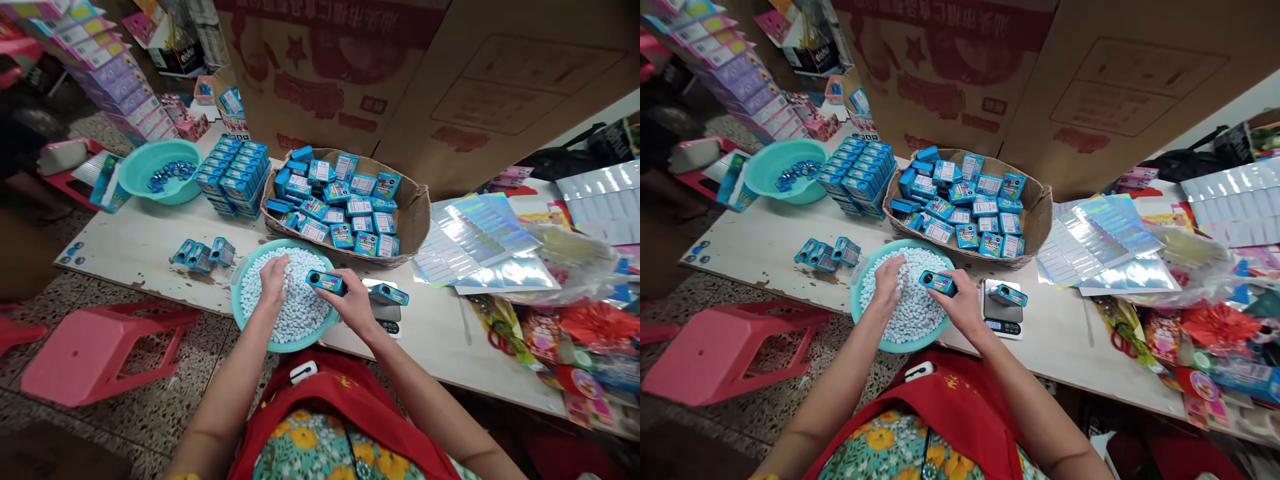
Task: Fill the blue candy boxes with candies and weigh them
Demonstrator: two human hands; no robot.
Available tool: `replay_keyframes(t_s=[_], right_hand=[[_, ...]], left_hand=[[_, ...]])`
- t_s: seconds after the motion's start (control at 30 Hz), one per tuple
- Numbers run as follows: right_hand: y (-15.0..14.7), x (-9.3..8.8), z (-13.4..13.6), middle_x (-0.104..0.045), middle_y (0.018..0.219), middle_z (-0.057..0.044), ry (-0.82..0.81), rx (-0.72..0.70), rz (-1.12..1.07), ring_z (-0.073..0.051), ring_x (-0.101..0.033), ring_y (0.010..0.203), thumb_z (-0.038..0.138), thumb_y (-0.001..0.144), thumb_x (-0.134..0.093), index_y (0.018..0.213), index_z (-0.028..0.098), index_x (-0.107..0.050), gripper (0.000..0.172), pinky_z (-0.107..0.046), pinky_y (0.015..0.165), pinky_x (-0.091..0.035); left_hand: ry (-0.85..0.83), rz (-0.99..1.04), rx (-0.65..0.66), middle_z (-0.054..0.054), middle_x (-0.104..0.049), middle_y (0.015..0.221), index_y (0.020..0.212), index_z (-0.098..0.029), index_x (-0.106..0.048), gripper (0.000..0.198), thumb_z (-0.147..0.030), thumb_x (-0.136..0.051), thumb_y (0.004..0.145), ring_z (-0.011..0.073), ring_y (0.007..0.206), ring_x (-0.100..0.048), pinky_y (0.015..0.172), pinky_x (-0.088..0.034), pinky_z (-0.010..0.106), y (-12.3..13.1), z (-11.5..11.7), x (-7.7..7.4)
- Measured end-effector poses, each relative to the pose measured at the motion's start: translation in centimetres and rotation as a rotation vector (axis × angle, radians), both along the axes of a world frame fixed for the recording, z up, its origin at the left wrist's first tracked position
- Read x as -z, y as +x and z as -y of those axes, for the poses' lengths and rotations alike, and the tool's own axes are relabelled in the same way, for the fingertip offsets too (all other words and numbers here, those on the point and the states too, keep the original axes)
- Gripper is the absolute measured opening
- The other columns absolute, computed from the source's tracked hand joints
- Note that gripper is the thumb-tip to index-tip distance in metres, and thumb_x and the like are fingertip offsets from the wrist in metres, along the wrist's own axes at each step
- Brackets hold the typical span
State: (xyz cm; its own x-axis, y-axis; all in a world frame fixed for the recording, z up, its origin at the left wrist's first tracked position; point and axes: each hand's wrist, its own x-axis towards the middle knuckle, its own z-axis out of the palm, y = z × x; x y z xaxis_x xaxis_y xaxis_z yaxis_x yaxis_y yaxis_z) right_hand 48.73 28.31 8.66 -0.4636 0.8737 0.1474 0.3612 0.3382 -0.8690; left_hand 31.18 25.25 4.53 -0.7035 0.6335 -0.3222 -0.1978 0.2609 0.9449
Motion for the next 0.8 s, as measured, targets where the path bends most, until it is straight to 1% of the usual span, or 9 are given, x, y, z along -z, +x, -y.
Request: replay_keyframes(t_s=[0.03,0.1,0.13,0.2,0.27,0.37,0.5,0.67,0.8], right_hand=[[-0.6,-0.1,0.1,-0.063,0.097,-0.006,0.037,-0.027,0.009,-0.023,-0.06,0.094,0.036,0.074,-0.073,0.099,0.022,-0.065,0.031,-0.037,0.084,-0.047],[-1.7,-0.4,0.4,-0.063,0.096,-0.007,0.083,-0.067,0.036,-0.024,-0.059,0.093,0.034,0.075,-0.072,0.099,0.022,-0.064,0.029,-0.038,0.083,-0.047],[-2.3,-0.6,0.4,-0.063,0.096,-0.007,0.097,-0.08,0.055,-0.025,-0.059,0.093,0.033,0.075,-0.072,0.1,0.022,-0.064,0.028,-0.038,0.083,-0.047],[-3.0,-0.7,0.5,-0.064,0.096,-0.007,0.118,-0.099,0.091,-0.026,-0.058,0.093,0.031,0.075,-0.072,0.101,0.022,-0.064,0.029,-0.039,0.083,-0.047],[-3.4,-0.7,0.2,-0.064,0.096,-0.007,0.124,-0.131,0.101,-0.026,-0.058,0.094,0.03,0.074,-0.073,0.101,0.023,-0.064,0.03,-0.039,0.084,-0.047],[-3.4,-0.7,-0.4,-0.066,0.097,-0.007,0.102,-0.168,0.093,-0.025,-0.06,0.093,0.03,0.074,-0.073,0.101,0.023,-0.064,0.029,-0.038,0.083,-0.047],[-2.9,-0.9,-1.6,-0.067,0.097,-0.007,0.121,-0.193,0.137,-0.026,-0.06,0.094,0.031,0.074,-0.074,0.101,0.022,-0.064,0.03,-0.039,0.082,-0.046],[-2.7,-1.1,-2.8,-0.067,0.099,-0.007,0.107,-0.205,0.159,-0.026,-0.061,0.096,0.032,0.073,-0.075,0.102,0.022,-0.063,0.033,-0.038,0.082,-0.045],[-2.8,-0.7,-3.2,-0.068,0.099,-0.006,0.071,-0.203,0.13,-0.026,-0.062,0.095,0.03,0.072,-0.075,0.102,0.022,-0.063,0.033,-0.037,0.081,-0.045]], left_hand=[[0.09,0.12,-0.023,-0.003,-0.049,0.058,0.071,-0.017,-0.05,0.032,-0.048,-0.056,0.074,0.0076,0.043,-0.04,0.043,-0.031,0.021,0.1,0.0,-1.3],[0.285,0.353,-0.069,-0.003,-0.051,0.06,0.071,-0.017,-0.049,0.029,-0.043,-0.062,0.07,0.0073,0.044,-0.043,0.043,-0.033,0.02,0.5,-0.2,-3.5],[0.36,0.421,-0.086,-0.003,-0.052,0.06,0.07,-0.016,-0.049,0.028,-0.04,-0.064,0.069,0.0082,0.046,-0.046,0.045,-0.036,0.021,0.7,-0.3,-4.4],[0.43,0.431,-0.098,-0.001,-0.054,0.059,0.068,-0.015,-0.05,0.026,-0.038,-0.063,0.071,0.0103,0.05,-0.052,0.05,-0.042,0.022,1.0,-0.6,-5.6],[0.448,0.399,-0.133,-0.001,-0.054,0.057,0.066,-0.015,-0.05,0.025,-0.036,-0.063,0.072,0.0107,0.052,-0.054,0.053,-0.044,0.023,1.1,-1.0,-5.9],[0.457,0.375,-0.188,-0.004,-0.05,0.054,0.063,-0.016,-0.049,0.027,-0.035,-0.064,0.073,0.0094,0.05,-0.052,0.055,-0.045,0.023,1.3,-1.5,-5.7],[0.438,0.299,-0.182,-0.004,-0.048,0.053,0.061,-0.016,-0.048,0.029,-0.035,-0.064,0.075,0.0095,0.05,-0.051,0.055,-0.044,0.023,1.8,-2.1,-5.8],[0.405,0.226,-0.235,-0.003,-0.051,0.057,0.064,-0.016,-0.051,0.027,-0.037,-0.064,0.075,0.0098,0.051,-0.052,0.054,-0.043,0.024,2.4,-2.8,-6.1],[0.374,0.172,-0.205,-0.003,-0.053,0.056,0.064,-0.015,-0.052,0.028,-0.038,-0.063,0.077,0.0107,0.054,-0.055,0.06,-0.046,0.025,2.4,-3.0,-6.0]])
